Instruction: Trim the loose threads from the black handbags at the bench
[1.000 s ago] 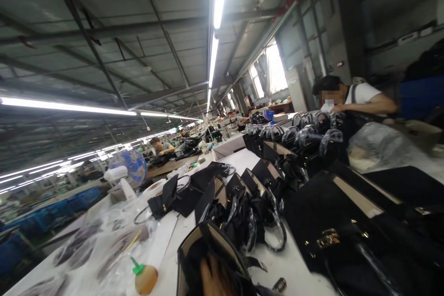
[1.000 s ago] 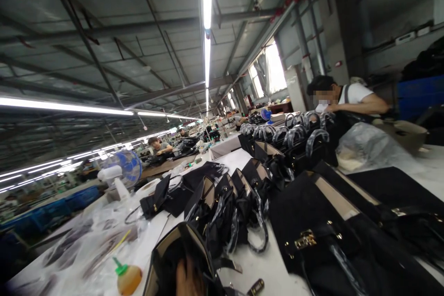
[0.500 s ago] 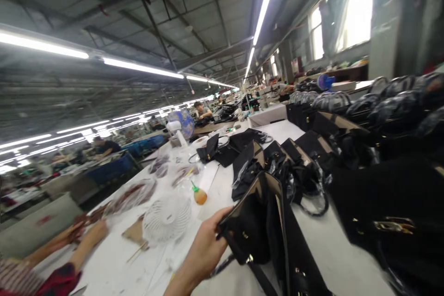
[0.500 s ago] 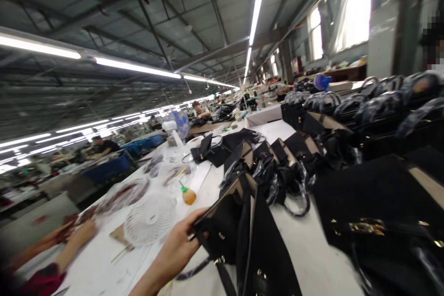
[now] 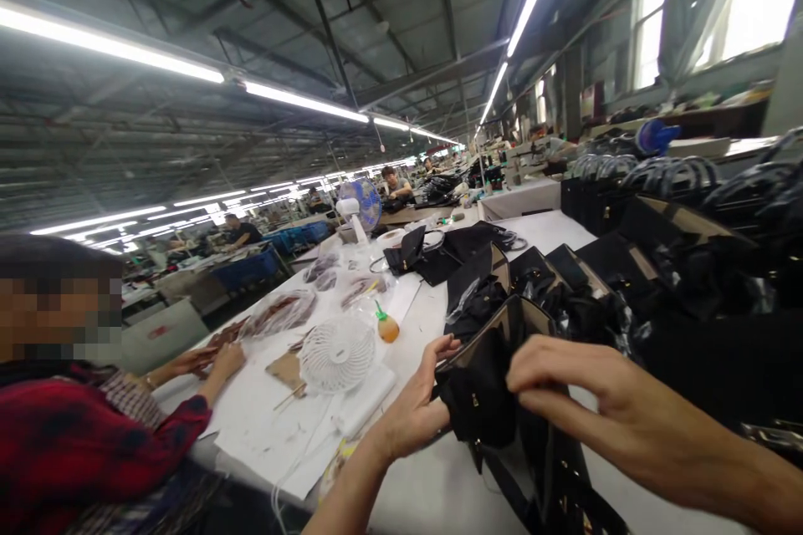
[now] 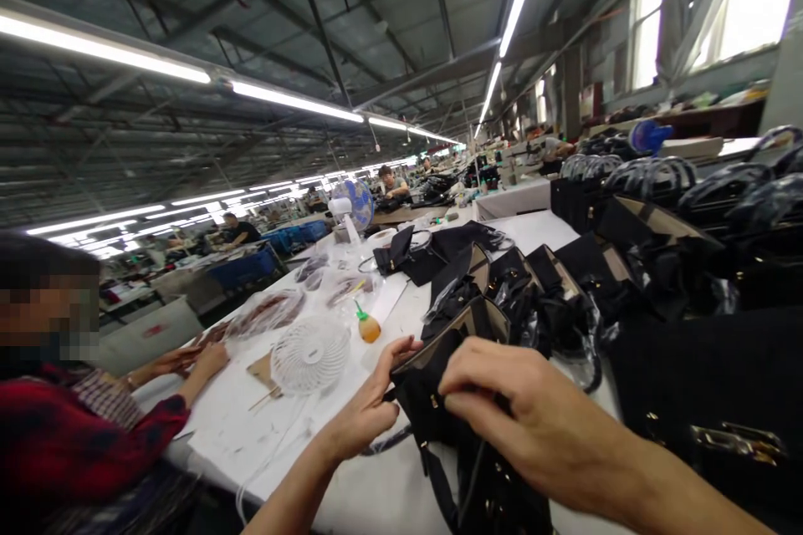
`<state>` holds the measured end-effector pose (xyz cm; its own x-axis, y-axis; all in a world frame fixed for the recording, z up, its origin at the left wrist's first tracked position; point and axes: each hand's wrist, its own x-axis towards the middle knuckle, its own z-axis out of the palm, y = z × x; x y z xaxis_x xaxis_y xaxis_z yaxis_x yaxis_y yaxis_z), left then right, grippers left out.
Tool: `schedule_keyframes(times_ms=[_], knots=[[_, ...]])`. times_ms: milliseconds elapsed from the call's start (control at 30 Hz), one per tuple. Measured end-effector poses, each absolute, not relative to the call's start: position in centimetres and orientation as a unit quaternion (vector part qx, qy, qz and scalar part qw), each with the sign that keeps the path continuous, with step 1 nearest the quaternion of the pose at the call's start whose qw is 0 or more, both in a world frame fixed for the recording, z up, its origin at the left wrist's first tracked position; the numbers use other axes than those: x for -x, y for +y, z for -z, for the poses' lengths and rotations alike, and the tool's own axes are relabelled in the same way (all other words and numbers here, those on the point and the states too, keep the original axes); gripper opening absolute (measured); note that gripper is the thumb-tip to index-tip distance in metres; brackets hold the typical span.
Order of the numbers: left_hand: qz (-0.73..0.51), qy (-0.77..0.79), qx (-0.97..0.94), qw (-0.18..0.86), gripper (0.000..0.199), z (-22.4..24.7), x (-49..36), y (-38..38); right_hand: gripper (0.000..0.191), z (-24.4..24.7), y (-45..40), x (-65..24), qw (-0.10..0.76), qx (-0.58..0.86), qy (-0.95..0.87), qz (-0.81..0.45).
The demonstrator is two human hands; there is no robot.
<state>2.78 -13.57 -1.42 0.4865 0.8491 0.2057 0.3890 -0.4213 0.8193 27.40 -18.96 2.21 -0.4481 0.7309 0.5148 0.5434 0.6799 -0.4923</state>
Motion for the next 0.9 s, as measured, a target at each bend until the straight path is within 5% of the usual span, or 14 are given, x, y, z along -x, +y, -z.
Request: schedule_keyframes(times_ms=[267,900], knots=[[-0.371,0.447,-0.744,0.33,0.03,2.1,-3.9,-13.6,0.013,-2.5,-12.6,-23.6,0.224,0.372,-0.9,0.027],[-0.427,0.435,-0.683,0.403,0.035,4.2,-3.6,-12.0,0.033,-2.1,-11.0,-21.8,0.215,0.412,-0.883,0.066]])
